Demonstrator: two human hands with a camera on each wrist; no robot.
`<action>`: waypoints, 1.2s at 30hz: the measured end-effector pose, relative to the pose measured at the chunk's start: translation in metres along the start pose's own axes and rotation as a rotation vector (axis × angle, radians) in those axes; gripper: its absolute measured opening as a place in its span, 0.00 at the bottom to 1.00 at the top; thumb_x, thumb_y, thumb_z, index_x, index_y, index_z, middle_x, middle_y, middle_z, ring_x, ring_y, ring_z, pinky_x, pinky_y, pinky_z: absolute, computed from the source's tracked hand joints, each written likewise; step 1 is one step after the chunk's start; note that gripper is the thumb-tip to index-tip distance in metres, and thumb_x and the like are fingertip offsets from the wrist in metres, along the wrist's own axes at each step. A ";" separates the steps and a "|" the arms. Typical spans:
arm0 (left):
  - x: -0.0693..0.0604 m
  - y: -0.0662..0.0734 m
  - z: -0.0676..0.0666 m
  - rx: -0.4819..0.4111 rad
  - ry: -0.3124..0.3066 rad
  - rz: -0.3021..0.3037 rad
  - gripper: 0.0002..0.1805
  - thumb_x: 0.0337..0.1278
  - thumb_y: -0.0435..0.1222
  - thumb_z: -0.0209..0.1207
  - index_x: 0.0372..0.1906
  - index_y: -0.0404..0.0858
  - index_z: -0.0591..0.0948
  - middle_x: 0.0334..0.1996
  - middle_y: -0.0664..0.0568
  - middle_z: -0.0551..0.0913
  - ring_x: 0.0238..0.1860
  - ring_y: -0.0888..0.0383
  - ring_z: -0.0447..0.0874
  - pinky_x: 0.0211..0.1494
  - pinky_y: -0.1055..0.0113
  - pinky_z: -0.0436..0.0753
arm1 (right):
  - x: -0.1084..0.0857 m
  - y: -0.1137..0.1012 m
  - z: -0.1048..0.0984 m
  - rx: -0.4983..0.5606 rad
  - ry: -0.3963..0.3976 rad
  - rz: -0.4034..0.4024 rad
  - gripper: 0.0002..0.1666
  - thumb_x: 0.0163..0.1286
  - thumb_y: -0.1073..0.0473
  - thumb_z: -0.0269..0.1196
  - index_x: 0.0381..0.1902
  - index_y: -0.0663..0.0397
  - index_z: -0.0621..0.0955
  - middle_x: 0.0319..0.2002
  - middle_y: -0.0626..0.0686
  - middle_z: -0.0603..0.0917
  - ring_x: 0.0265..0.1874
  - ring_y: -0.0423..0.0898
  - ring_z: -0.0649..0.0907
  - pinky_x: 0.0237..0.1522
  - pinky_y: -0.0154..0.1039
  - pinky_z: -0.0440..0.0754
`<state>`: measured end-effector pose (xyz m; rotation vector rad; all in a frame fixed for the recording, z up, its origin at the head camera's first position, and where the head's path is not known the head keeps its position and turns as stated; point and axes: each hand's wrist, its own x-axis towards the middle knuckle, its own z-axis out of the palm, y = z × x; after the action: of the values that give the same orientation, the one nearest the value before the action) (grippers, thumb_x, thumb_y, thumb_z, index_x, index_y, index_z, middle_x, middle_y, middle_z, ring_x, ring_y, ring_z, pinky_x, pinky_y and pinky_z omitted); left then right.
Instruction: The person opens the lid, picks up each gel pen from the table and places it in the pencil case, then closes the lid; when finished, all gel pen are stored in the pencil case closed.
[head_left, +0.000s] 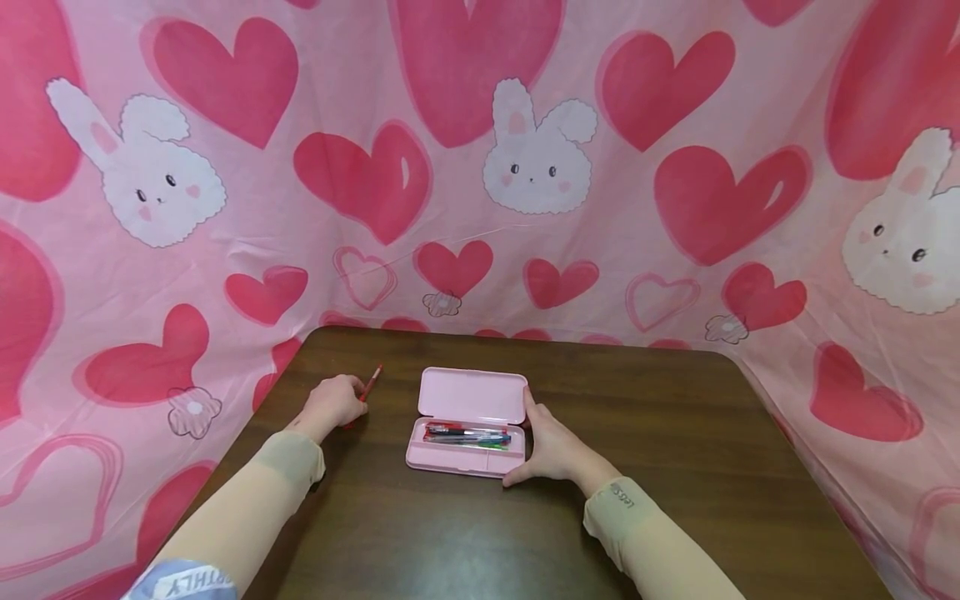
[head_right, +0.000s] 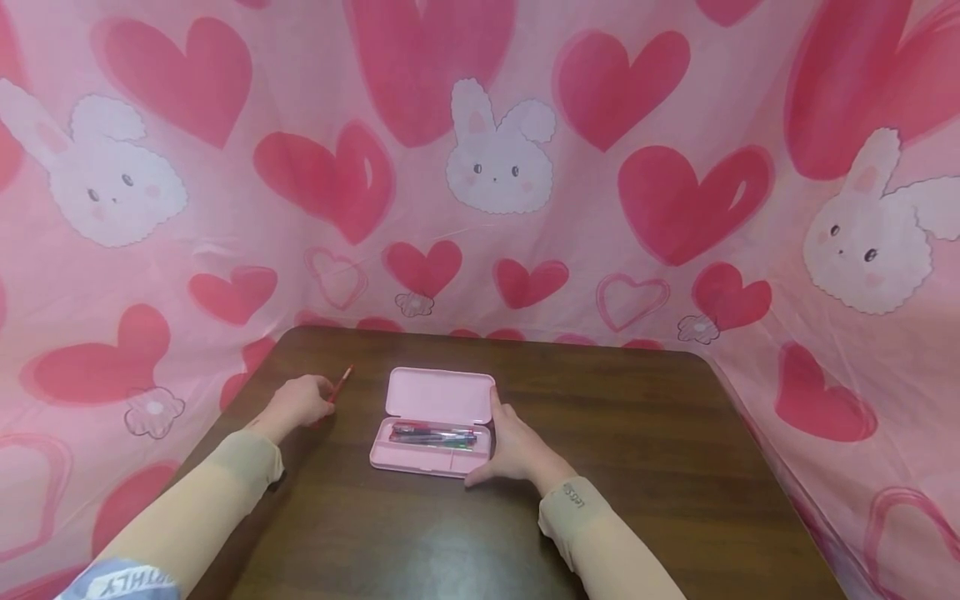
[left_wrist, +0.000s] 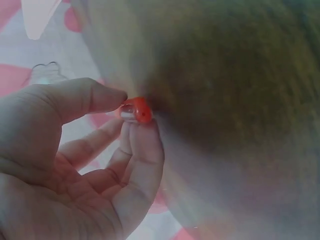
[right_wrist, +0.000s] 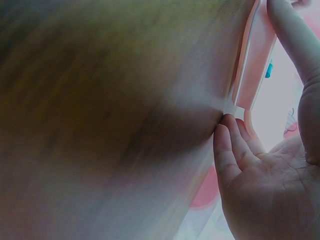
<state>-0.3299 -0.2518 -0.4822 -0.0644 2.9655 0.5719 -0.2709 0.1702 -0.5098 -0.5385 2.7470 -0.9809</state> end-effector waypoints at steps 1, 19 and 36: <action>-0.001 0.000 -0.001 -0.008 0.018 0.004 0.23 0.61 0.41 0.71 0.59 0.37 0.86 0.46 0.38 0.90 0.45 0.41 0.84 0.56 0.40 0.85 | 0.000 0.000 0.001 -0.002 0.000 -0.002 1.00 0.40 0.33 0.91 0.92 0.50 0.37 0.77 0.62 0.69 0.74 0.55 0.75 0.82 0.60 0.71; -0.038 0.058 -0.008 -0.094 0.189 0.226 0.21 0.61 0.40 0.70 0.61 0.47 0.88 0.36 0.51 0.90 0.35 0.53 0.84 0.40 0.55 0.80 | 0.002 0.004 0.000 0.001 -0.011 -0.009 0.99 0.41 0.32 0.90 0.92 0.50 0.37 0.78 0.61 0.68 0.74 0.55 0.75 0.83 0.60 0.71; -0.057 0.104 0.001 -0.049 0.134 0.417 0.21 0.63 0.39 0.73 0.61 0.52 0.90 0.36 0.54 0.86 0.34 0.56 0.79 0.39 0.61 0.81 | 0.002 0.001 0.000 0.010 -0.008 0.001 0.99 0.41 0.34 0.91 0.92 0.50 0.37 0.79 0.62 0.68 0.75 0.56 0.74 0.82 0.61 0.71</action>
<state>-0.2796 -0.1542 -0.4381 0.5426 3.1078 0.7097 -0.2731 0.1701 -0.5109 -0.5381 2.7339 -0.9900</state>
